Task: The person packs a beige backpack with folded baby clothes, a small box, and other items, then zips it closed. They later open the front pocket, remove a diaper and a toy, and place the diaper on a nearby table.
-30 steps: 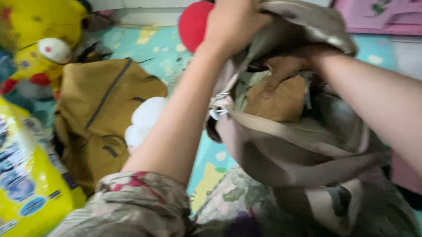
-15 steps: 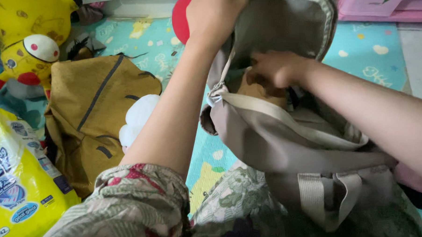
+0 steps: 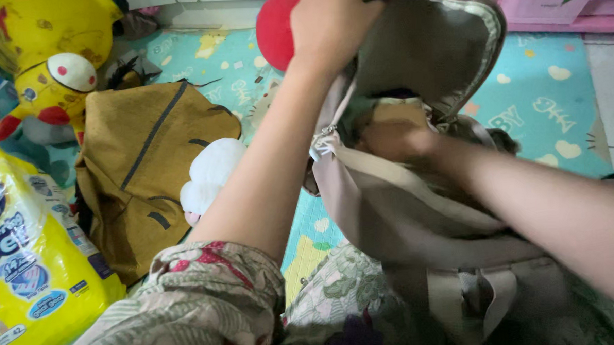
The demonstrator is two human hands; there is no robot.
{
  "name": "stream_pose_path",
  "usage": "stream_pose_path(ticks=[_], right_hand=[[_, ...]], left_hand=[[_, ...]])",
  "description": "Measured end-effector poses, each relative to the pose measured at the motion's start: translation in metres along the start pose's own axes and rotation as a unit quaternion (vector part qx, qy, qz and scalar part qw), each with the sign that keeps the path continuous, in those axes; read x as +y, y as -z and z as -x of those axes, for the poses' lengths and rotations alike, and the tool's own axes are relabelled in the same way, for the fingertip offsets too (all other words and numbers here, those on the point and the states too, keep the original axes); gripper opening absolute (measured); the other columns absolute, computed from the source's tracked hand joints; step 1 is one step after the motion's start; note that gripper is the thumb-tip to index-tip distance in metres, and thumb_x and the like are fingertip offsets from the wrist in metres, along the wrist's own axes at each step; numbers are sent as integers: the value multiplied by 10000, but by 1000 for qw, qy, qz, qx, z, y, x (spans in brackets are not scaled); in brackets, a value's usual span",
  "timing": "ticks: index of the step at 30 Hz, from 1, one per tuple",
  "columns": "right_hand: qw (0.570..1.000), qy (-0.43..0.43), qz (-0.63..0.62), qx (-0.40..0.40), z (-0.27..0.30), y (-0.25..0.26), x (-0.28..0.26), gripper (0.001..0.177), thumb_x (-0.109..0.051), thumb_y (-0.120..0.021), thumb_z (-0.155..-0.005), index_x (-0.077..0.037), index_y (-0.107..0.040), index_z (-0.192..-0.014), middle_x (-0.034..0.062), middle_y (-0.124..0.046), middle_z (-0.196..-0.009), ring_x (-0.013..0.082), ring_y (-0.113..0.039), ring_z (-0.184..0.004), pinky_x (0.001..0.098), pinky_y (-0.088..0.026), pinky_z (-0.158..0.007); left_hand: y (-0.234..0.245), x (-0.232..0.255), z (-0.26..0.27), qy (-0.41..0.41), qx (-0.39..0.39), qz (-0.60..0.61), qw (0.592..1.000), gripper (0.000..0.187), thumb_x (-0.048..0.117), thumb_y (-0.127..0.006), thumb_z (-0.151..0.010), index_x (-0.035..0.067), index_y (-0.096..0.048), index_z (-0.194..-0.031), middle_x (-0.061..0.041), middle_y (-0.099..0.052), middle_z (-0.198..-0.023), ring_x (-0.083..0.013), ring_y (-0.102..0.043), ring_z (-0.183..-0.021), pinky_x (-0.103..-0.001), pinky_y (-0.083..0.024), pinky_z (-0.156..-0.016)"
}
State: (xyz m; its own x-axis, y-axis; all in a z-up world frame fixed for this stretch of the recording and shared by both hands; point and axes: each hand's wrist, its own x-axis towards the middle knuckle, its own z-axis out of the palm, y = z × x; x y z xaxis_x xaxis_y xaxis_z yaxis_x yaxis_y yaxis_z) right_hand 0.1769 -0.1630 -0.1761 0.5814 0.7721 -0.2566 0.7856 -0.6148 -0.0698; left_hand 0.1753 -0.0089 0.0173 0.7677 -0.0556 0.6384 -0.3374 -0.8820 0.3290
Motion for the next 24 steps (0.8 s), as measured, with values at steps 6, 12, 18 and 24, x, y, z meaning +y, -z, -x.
stream_pose_path(ticks=[6, 12, 18, 24], right_hand=[[974, -21, -186, -127, 28, 31, -7, 392, -383, -572, -957, -171, -727, -1247, 52, -764, -1210, 239, -680, -1114, 389, -502, -1011], [696, -154, -623, 323, 221, 35, 37, 328, -324, -579, -1012, -55, -664, -1178, 86, -707, -1087, 197, -676, -967, 350, -512, -868], [348, -511, -595, 514, 382, -121, 73, 261, -273, -711, -967, -46, -619, -1055, 60, -646, -966, 173, -597, -791, 315, -457, -583], [261, -617, -648, 362, 427, -250, 88, 387, -293, -731, -923, -7, -646, -1169, 130, -690, -1117, 261, -659, -894, 423, -521, -736]], left_hand=[[28, 42, 22, -16, -47, 56, 997, 452, 419, -782, -707, 181, -737, -1088, -88, -769, -1040, -322, -711, -1001, -481, -570, -802], [6, 156, 75, -14, -6, -87, 996, 1021, 689, -790, -719, 95, -434, -1470, -250, -520, -1436, -446, -425, -1413, -649, -339, -1151], [-46, 308, 140, -87, -277, 164, 943, 943, 626, -711, -782, 118, -368, -1499, -263, -251, -1588, -463, -181, -1500, -714, -140, -1139], [-80, 342, 160, -15, -416, 194, 888, 851, 571, -680, -830, 106, -426, -1496, -227, -321, -1590, -442, -287, -1478, -664, -210, -1172]])
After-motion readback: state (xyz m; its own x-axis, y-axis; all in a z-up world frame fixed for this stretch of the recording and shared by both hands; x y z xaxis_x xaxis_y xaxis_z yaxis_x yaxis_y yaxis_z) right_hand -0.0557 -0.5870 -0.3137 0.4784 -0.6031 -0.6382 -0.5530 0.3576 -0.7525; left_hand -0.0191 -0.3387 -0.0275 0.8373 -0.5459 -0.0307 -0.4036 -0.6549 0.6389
